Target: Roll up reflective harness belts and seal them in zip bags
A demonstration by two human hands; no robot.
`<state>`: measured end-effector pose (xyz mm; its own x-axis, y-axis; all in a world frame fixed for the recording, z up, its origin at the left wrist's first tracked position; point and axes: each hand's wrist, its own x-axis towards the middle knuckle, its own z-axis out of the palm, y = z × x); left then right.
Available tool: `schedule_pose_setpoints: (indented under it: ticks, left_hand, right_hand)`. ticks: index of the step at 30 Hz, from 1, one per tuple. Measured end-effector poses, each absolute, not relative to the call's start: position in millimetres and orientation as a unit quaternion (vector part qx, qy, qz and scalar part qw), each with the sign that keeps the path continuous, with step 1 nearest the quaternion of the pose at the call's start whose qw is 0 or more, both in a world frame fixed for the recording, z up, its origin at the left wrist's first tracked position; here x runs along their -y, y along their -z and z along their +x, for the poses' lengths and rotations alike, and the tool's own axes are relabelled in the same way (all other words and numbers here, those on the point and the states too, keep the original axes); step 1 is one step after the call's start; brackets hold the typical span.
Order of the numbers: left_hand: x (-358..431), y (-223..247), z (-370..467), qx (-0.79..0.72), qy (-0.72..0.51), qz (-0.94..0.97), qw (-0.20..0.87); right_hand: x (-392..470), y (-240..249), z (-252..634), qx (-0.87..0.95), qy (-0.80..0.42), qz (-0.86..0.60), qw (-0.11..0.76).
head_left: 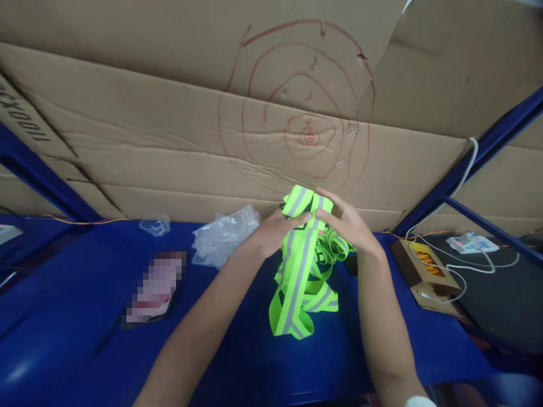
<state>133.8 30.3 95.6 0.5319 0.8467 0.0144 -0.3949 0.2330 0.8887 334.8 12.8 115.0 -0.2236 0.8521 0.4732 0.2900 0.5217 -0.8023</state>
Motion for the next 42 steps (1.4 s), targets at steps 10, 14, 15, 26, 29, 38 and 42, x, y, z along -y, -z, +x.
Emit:
schedule_pose_setpoints:
  ticks: [10,14,15,26,29,38,42]
  left_hand:
    - [-29,-89,140,-0.1,-0.314,0.477,0.815]
    - [-25,-88,136,-0.144,-0.243,0.561,0.778]
    - [-23,-89,135,-0.153,-0.238,0.577,0.767]
    - [0,-117,127,-0.102,-0.294,0.512,0.801]
    - [-2,-128,114,-0.126,-0.352,0.486,0.79]
    - [-24,-116,110,-0.124,-0.338,0.479,0.8]
    - [-27,-111,107,-0.123,-0.346,0.499,0.785]
  right_hand:
    - [8,-132,326,0.665,-0.175,-0.42,0.592]
    - [3,-128,324,0.617,-0.24,-0.404,0.631]
    - [2,-127,322,0.603,-0.263,-0.404,0.636]
    - [22,-131,301,0.631,0.015,-0.431,0.645]
    - [28,-133,302,0.717,0.031,-0.395,0.573]
    - [11,-114,294,0.692,-0.037,-0.396,0.602]
    - [7,-110,290,0.696,-0.01,-0.383,0.607]
